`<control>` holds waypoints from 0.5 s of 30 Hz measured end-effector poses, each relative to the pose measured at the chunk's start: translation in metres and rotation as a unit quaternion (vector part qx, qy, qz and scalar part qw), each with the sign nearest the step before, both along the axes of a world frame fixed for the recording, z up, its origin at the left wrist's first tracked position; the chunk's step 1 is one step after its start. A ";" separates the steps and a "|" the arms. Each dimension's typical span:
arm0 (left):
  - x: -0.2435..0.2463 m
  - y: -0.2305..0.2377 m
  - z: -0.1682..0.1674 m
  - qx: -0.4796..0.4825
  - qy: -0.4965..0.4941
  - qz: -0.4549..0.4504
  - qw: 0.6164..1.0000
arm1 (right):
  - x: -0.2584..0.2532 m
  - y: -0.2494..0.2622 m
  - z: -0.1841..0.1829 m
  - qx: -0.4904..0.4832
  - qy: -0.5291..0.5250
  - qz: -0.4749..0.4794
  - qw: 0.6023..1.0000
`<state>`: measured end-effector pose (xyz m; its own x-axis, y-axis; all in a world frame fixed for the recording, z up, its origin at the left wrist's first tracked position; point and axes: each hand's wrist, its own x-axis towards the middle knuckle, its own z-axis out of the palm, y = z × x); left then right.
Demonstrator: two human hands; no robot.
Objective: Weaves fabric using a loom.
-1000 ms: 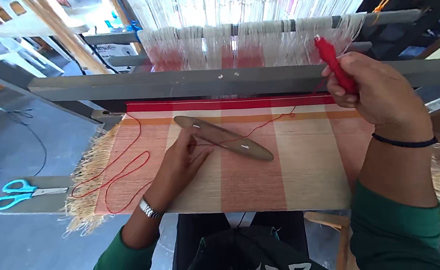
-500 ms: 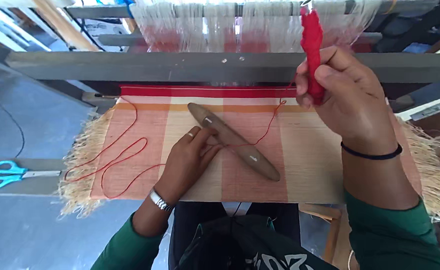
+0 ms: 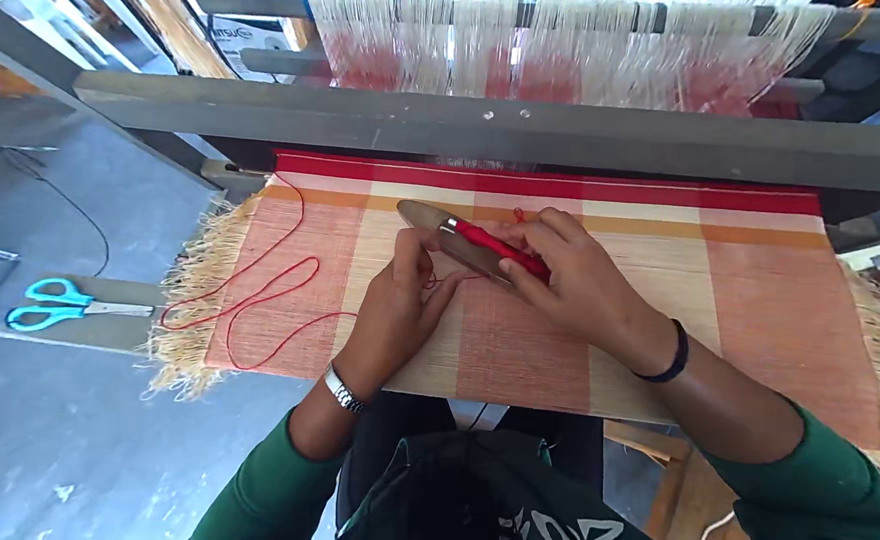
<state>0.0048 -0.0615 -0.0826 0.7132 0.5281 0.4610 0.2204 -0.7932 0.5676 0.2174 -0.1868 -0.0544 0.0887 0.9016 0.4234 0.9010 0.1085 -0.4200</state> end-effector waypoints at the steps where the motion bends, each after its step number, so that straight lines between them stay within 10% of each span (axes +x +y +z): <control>1: -0.004 0.000 0.000 -0.012 -0.012 -0.002 1.000 | 0.000 0.001 -0.002 -0.009 -0.001 0.010 1.000; 15: -0.060 -0.008 0.018 -0.200 -0.059 -0.024 0.978 | 0.001 0.008 -0.010 -0.012 -0.076 0.038 0.996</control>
